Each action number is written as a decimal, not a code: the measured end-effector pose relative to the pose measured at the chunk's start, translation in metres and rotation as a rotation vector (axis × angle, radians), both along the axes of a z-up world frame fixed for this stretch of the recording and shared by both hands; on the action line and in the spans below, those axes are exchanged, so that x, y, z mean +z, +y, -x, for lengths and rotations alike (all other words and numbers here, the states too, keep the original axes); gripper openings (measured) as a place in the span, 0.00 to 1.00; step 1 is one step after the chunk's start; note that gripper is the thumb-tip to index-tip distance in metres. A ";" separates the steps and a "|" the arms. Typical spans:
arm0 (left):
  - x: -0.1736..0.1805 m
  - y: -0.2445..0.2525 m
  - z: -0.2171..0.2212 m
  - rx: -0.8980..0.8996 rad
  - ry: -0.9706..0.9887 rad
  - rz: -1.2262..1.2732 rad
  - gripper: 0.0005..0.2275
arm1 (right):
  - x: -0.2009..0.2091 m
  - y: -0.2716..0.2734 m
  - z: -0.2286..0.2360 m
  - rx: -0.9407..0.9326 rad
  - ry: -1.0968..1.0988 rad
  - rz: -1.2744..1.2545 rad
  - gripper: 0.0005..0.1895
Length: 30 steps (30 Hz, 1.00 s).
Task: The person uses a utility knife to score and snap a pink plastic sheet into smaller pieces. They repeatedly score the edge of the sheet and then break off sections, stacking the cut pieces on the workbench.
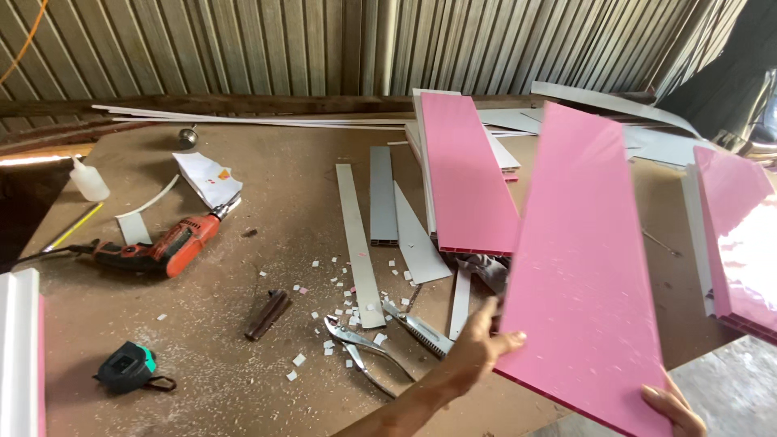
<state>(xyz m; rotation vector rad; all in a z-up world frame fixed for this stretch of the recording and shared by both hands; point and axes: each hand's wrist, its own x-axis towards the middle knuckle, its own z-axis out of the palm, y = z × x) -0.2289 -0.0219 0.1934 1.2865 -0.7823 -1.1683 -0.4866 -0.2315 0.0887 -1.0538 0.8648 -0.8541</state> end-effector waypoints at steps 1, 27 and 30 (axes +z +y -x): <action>-0.010 0.002 -0.005 0.002 -0.003 -0.002 0.41 | -0.022 -0.007 -0.008 0.002 -0.003 -0.002 0.36; -0.140 -0.046 -0.130 0.329 0.321 0.079 0.28 | -0.050 -0.053 -0.165 0.138 -0.025 -0.072 0.26; -0.143 -0.050 -0.137 0.270 0.441 0.099 0.30 | 0.025 0.053 -0.167 -0.023 0.137 0.017 0.22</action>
